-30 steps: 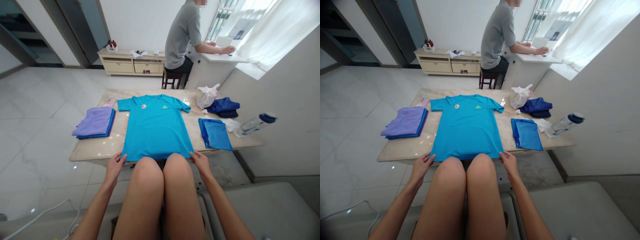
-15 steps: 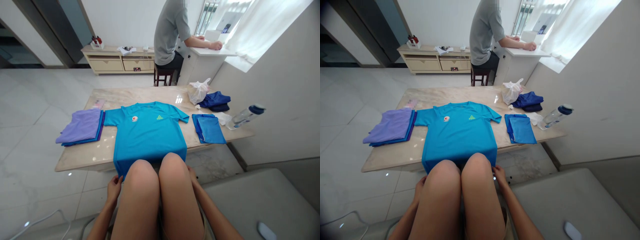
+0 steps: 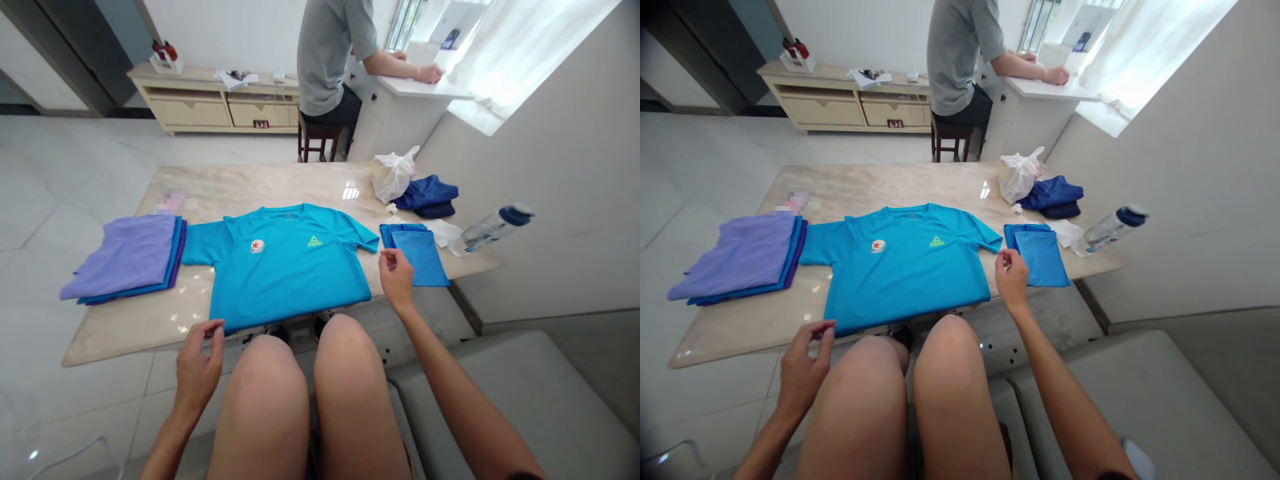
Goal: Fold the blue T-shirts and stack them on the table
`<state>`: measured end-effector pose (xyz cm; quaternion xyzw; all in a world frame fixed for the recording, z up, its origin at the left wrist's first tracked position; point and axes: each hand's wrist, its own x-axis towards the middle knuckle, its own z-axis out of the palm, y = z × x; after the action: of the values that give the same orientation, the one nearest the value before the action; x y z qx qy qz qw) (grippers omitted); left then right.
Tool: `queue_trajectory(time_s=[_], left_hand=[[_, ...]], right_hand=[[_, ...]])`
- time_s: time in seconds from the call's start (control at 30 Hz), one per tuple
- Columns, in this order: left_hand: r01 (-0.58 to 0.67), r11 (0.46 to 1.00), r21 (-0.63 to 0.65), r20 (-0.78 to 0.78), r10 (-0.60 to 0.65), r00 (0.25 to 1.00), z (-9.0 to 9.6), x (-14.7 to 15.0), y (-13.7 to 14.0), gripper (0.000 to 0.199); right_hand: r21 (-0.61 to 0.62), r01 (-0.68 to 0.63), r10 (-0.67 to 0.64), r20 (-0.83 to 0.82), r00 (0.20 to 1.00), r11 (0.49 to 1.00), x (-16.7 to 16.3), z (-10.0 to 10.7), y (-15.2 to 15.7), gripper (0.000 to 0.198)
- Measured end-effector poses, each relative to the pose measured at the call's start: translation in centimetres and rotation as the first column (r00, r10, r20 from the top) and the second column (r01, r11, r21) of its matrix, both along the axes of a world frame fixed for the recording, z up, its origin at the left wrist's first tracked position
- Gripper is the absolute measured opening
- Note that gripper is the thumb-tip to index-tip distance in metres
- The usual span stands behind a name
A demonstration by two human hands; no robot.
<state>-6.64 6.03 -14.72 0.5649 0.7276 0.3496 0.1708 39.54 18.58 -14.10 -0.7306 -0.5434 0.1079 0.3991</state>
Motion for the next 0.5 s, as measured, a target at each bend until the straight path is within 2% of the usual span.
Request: queue_trajectory(time_s=[0.1,0.17,0.23,0.3,0.37,0.43,0.5], left_hand=[[0.216,0.974,0.063,-0.158,-0.204,0.966,0.8,-0.1,6.5,0.044],[0.304,0.952,0.041,-0.253,-0.285,0.925,0.0,-0.6,9.8,0.051],[0.351,0.936,0.013,-0.313,-0.33,0.891,-1.4,-1.3,11.9,0.057],[0.366,0.931,0.006,-0.339,-0.342,0.876,-2.8,-2.0,12.7,0.06],[0.365,0.931,0.015,-0.344,-0.338,0.876,-3.8,-2.5,12.8,0.061],[0.367,0.93,0.02,-0.344,-0.338,0.876,-4.3,-2.7,12.6,0.061],[0.372,0.928,0.015,-0.341,-0.345,0.875,-4.4,-2.8,12.5,0.061]], right_hand=[[-0.13,-0.138,0.167,0.245,0.955,0.982,1.5,0.8,7.4,0.034],[-0.245,-0.147,0.23,0.357,0.905,0.958,2.1,0.3,10.1,0.036],[-0.307,-0.144,0.273,0.434,0.858,0.941,2.7,-0.4,11.6,0.033],[-0.306,-0.138,0.274,0.465,0.842,0.942,3.3,-0.7,13.0,0.029],[-0.276,-0.095,0.209,0.424,0.881,0.957,4.2,-0.6,15.0,0.031],[-0.257,-0.038,0.126,0.336,0.933,0.966,5.2,-0.2,17.5,0.037],[-0.246,-0.038,0.111,0.292,0.95,0.969,6.0,0.2,19.9,0.044]])
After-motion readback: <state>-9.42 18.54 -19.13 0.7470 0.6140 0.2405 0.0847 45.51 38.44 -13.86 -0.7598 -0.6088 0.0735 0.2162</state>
